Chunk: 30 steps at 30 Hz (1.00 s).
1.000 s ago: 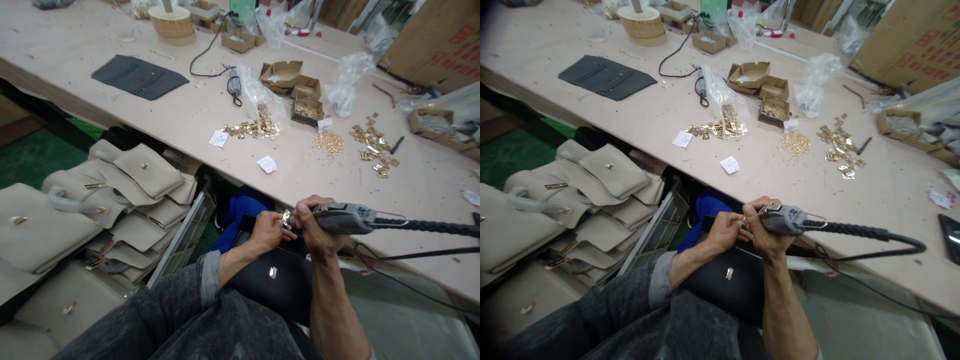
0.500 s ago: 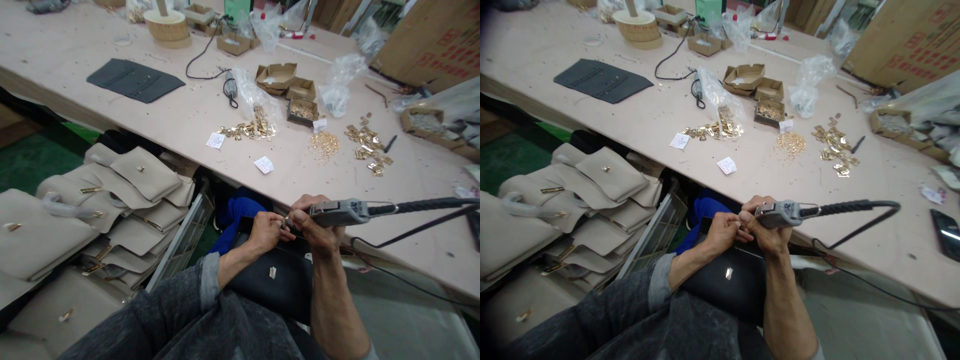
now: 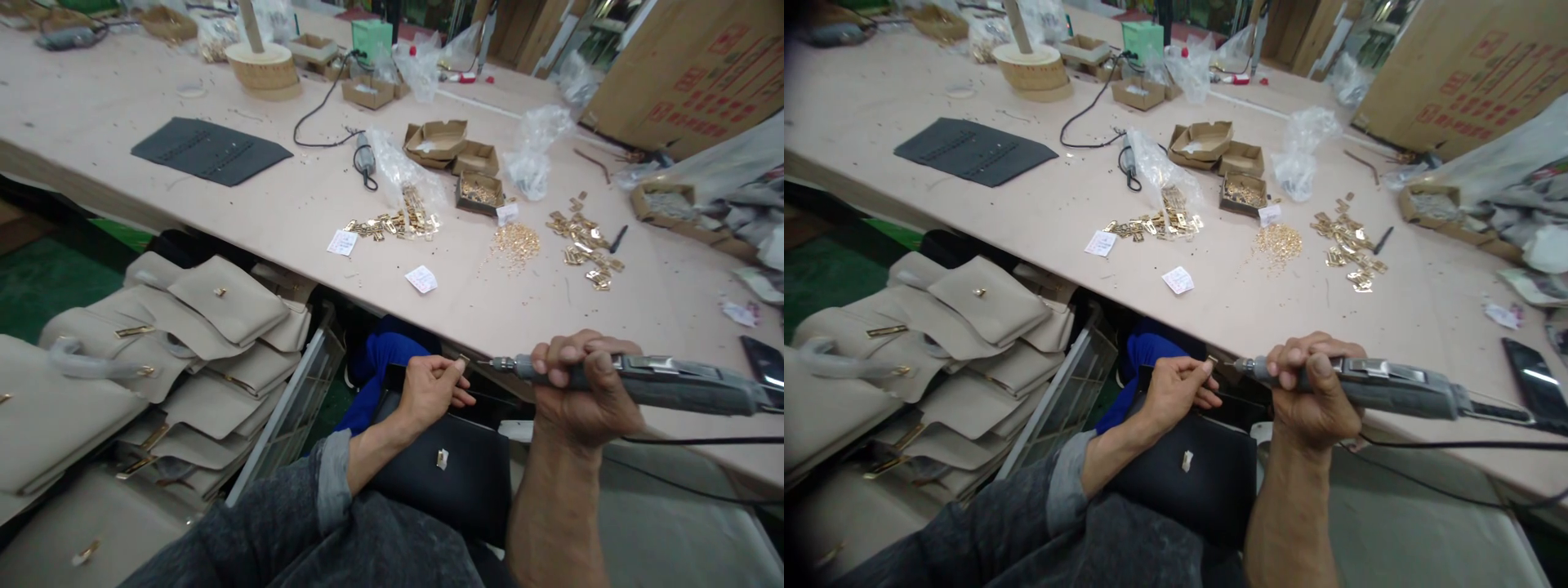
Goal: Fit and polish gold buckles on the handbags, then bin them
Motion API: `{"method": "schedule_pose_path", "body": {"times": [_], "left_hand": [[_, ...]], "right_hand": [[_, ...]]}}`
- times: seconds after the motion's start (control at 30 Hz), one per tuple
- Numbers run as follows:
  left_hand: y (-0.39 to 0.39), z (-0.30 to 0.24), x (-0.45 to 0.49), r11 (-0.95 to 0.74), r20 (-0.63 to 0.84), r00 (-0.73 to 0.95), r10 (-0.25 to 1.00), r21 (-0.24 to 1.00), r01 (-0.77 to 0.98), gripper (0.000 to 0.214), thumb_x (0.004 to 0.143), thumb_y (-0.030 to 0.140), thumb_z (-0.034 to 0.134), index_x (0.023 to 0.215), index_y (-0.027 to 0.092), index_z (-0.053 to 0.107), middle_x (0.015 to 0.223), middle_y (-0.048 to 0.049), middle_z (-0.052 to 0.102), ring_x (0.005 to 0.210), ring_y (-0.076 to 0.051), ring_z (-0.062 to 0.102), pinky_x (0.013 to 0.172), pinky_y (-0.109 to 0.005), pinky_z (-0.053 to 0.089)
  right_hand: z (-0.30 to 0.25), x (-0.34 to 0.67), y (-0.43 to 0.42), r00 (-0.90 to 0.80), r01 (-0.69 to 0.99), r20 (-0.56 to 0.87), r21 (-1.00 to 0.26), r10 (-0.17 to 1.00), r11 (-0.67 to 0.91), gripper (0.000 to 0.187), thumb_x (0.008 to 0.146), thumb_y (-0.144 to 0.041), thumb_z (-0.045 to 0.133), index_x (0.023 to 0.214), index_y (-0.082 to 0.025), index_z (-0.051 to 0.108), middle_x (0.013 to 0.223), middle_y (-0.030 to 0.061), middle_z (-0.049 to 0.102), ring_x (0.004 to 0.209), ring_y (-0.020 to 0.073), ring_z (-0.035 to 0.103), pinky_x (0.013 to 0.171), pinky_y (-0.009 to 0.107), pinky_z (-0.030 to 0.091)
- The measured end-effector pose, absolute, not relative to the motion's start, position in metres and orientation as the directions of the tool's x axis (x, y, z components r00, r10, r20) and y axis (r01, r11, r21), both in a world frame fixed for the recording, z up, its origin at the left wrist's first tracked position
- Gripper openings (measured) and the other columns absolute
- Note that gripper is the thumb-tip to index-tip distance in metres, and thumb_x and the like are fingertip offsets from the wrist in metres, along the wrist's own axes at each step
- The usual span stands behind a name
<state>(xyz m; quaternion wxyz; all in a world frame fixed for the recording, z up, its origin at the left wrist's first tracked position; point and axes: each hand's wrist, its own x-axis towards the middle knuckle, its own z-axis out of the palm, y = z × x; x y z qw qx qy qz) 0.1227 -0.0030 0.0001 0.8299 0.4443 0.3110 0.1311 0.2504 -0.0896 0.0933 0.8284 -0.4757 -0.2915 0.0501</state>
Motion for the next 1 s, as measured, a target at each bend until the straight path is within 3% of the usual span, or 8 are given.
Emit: {"method": "schedule_pose_path", "body": {"times": [0.23,0.67,1.0], "left_hand": [[0.0,0.0,0.121,0.514,-0.45,0.682,0.577,0.849,0.125,0.042,0.088,0.049,0.073,0.066,0.012,0.069,0.064,-0.0091,0.073,0.041,-0.015,0.066,0.036,-0.016,0.044],[0.0,0.005,0.124,0.525,-0.44,0.699,0.564,0.844,0.108,0.038,0.086,0.043,0.072,0.068,0.01,0.071,0.06,-0.0094,0.071,0.043,-0.017,0.068,0.037,-0.018,0.048],[-0.003,0.008,0.121,0.498,-0.422,0.708,0.566,0.859,0.114,0.035,0.087,0.04,0.07,0.068,0.011,0.071,0.06,-0.0089,0.071,0.043,-0.016,0.068,0.037,-0.017,0.045]], "right_hand": [[0.092,0.248,-0.089,0.857,0.174,0.4,-0.818,0.325,0.548,0.012,0.075,-0.025,0.074,0.076,-0.019,0.064,0.066,-0.0022,0.058,0.041,0.009,0.045,0.043,0.027,0.043],[0.091,0.244,-0.087,0.85,0.195,0.416,-0.817,0.321,0.543,0.004,0.079,-0.021,0.068,0.079,-0.019,0.064,0.068,-0.0022,0.061,0.042,0.0089,0.046,0.045,0.027,0.043],[0.078,0.229,-0.066,0.822,0.217,0.444,-0.824,0.358,0.523,0.013,0.082,-0.022,0.075,0.087,-0.018,0.063,0.07,-0.0011,0.061,0.046,0.0095,0.051,0.049,0.028,0.048]]}}
